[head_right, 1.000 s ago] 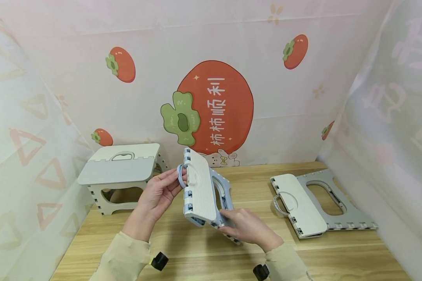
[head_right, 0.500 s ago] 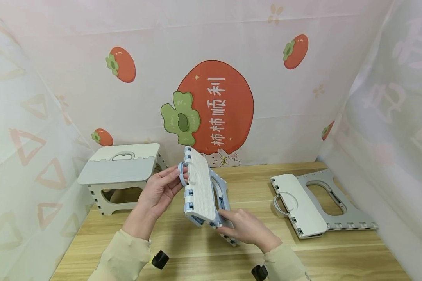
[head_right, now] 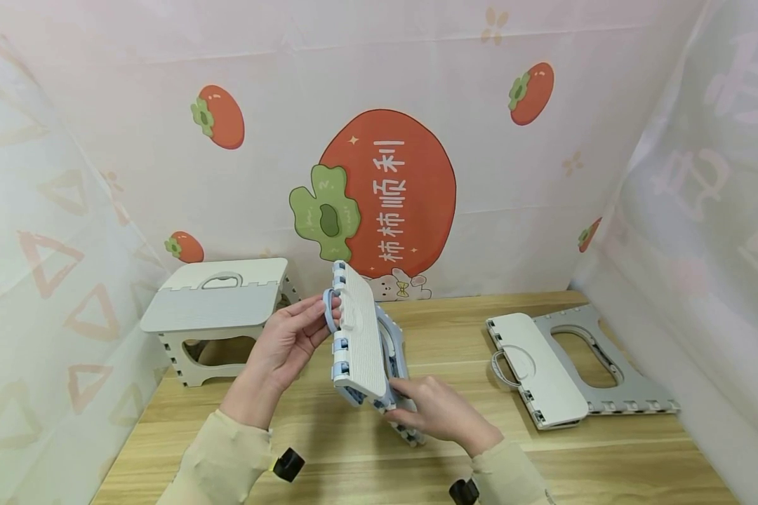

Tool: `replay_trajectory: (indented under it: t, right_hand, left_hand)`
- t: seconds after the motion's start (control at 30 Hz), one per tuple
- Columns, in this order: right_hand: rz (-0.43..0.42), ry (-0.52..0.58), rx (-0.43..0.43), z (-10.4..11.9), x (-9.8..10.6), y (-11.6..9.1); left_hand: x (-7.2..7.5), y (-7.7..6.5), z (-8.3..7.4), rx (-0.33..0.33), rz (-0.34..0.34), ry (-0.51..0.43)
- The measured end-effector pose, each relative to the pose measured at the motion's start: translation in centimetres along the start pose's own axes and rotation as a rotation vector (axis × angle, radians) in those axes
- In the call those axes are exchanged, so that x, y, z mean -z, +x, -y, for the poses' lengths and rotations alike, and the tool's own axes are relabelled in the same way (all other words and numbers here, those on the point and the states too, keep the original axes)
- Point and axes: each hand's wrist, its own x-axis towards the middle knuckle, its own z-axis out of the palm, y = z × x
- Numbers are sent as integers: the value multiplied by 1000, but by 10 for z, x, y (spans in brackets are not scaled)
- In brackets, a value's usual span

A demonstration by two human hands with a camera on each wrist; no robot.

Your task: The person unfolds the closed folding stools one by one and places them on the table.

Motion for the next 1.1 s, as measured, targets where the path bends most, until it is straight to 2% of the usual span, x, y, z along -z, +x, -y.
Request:
replay_trajectory:
  t: [1.1]
  right_hand:
    - [2, 106, -55, 8, -7, 5]
  left_hand:
    - [-12, -1, -6, 8, 26, 53]
